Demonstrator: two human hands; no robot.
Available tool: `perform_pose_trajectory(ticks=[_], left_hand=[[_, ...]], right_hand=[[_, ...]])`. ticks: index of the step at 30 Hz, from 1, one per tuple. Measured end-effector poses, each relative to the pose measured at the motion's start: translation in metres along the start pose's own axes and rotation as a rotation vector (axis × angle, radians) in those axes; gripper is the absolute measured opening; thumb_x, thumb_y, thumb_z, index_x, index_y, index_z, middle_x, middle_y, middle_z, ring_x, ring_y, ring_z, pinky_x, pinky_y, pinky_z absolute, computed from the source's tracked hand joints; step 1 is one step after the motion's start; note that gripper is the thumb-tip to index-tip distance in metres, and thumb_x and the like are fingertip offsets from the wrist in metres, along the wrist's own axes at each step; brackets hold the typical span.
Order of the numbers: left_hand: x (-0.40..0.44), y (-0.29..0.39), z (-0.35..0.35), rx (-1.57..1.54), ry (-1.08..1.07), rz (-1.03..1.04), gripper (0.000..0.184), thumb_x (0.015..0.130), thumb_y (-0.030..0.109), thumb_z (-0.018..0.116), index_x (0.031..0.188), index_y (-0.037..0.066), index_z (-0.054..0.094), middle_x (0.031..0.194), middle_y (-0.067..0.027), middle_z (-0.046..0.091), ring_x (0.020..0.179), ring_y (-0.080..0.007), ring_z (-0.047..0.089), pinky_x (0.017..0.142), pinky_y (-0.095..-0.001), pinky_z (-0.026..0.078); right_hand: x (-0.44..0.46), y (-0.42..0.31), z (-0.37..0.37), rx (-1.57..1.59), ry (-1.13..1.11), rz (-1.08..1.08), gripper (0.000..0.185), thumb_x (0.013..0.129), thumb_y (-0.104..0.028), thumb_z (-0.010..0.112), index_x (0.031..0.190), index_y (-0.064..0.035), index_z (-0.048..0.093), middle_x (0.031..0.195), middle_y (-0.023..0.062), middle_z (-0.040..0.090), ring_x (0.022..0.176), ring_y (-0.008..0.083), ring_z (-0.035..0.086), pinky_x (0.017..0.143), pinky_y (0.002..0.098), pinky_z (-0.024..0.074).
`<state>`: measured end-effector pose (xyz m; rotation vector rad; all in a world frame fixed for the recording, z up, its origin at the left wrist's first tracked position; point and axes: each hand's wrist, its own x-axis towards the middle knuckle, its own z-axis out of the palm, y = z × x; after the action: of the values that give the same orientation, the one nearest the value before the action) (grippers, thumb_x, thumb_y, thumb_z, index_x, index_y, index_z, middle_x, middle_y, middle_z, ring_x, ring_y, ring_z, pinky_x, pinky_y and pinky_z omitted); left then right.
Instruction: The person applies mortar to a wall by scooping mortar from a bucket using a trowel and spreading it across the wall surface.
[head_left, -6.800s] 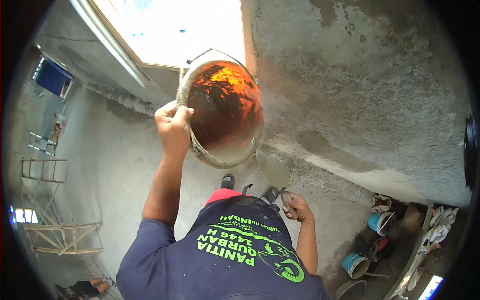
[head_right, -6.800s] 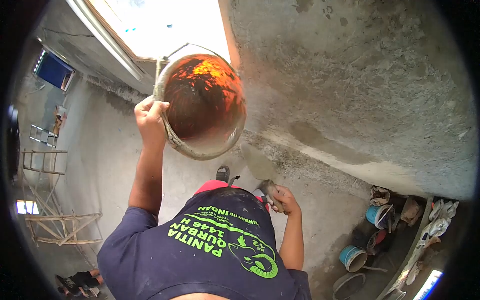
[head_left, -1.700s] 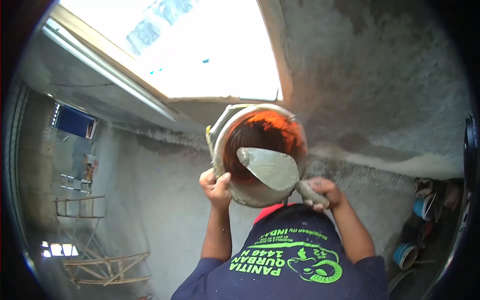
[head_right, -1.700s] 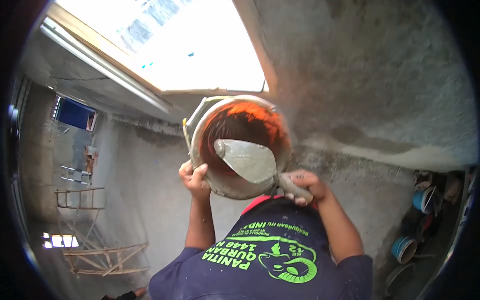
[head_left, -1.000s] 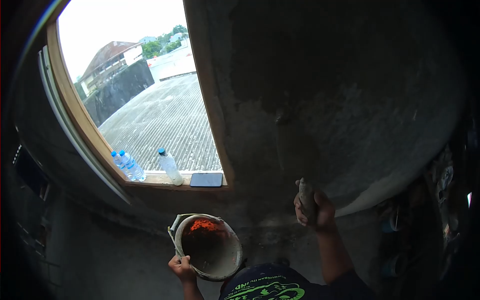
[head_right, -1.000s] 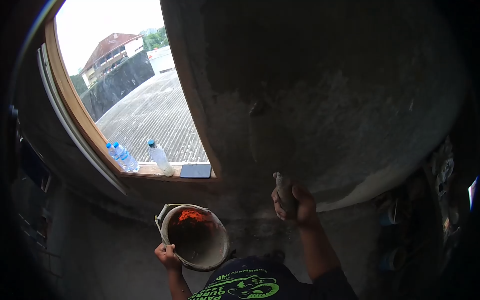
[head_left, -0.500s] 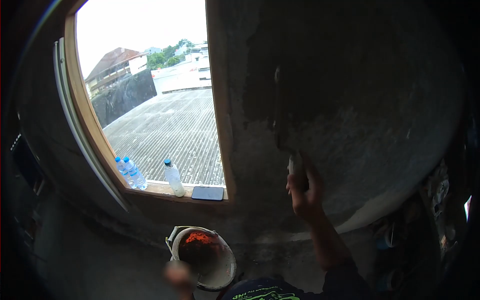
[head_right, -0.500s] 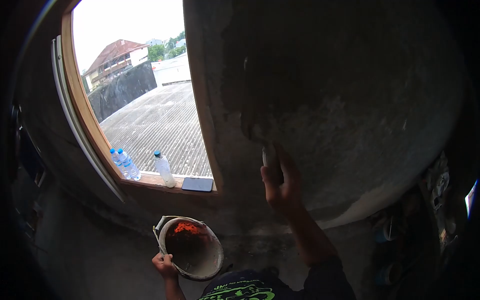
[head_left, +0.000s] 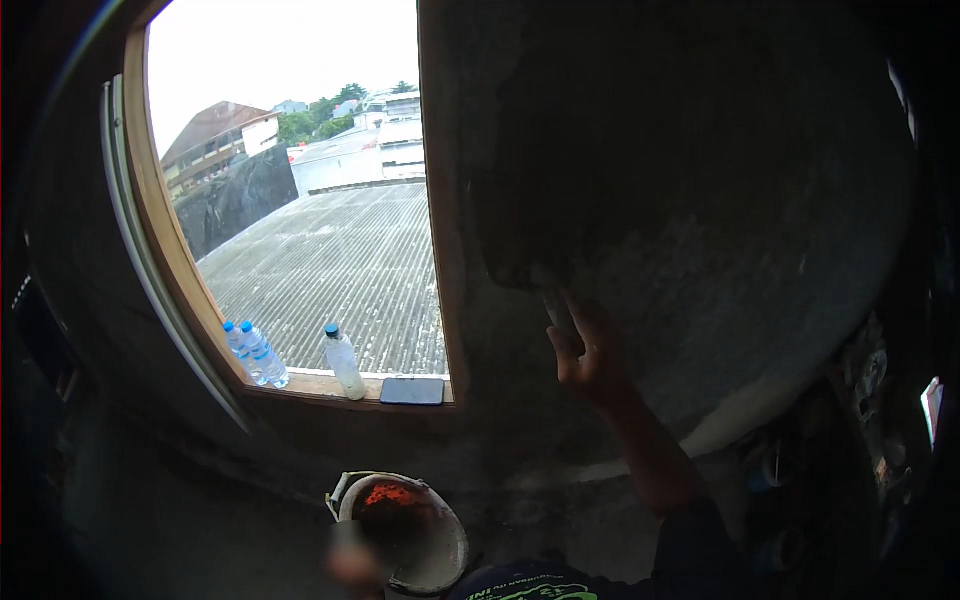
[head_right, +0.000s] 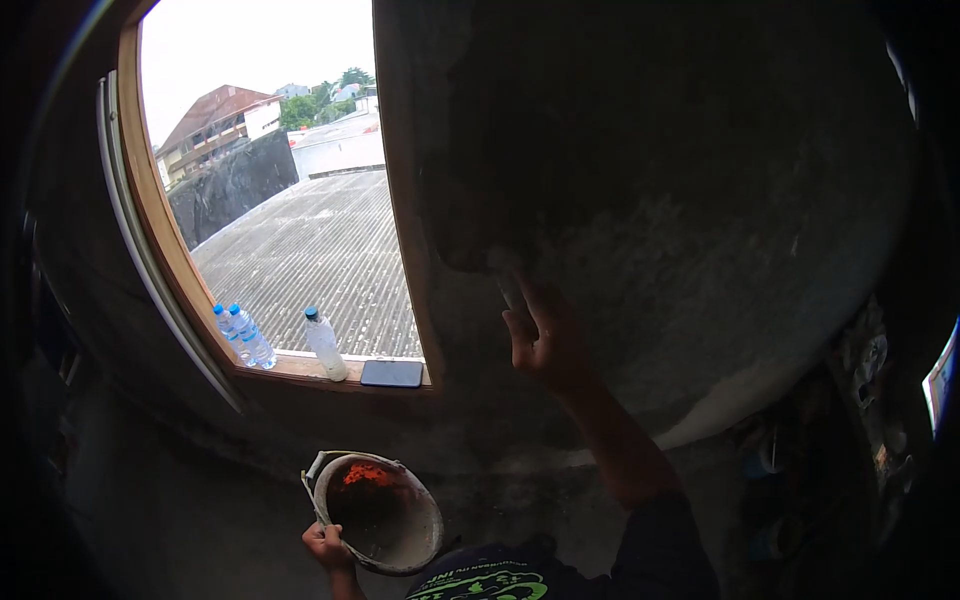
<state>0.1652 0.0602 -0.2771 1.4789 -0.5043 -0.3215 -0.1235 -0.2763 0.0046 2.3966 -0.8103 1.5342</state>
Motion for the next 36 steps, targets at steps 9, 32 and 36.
perform_pose_trajectory(ticks=[9,32,36], left_hand=[[0.005,-0.016,-0.001,0.016,0.04,0.046,0.023,0.074,0.003,0.057,0.058,0.007,0.041,0.058,0.0066,0.043,0.053,-0.0049,0.035,0.049,-0.0289,0.025],[0.005,-0.015,0.012,-0.055,-0.034,0.026,0.02,0.072,0.004,0.056,0.058,0.005,0.041,0.059,0.0064,0.044,0.054,-0.0054,0.035,0.049,-0.0286,0.026],[0.004,-0.012,0.009,0.045,-0.052,0.009,0.021,0.072,0.004,0.055,0.058,0.006,0.04,0.059,0.0066,0.043,0.053,-0.0053,0.034,0.049,-0.0291,0.025]], right_hand=[[0.048,-0.004,-0.02,-0.251,0.099,0.014,0.051,0.093,-0.014,0.067,0.143,-0.0048,0.056,0.117,0.0232,0.066,0.098,0.0428,0.07,0.078,0.0465,0.0605],[-0.052,0.039,-0.026,-0.225,0.035,0.031,0.057,0.089,-0.014,0.071,0.145,-0.0087,0.057,0.113,0.0202,0.066,0.096,0.0394,0.07,0.08,0.0455,0.059],[0.014,0.037,-0.029,-0.178,0.155,0.01,0.057,0.091,-0.014,0.07,0.145,-0.0074,0.056,0.112,0.0229,0.067,0.098,0.0408,0.069,0.082,0.0447,0.0583]])
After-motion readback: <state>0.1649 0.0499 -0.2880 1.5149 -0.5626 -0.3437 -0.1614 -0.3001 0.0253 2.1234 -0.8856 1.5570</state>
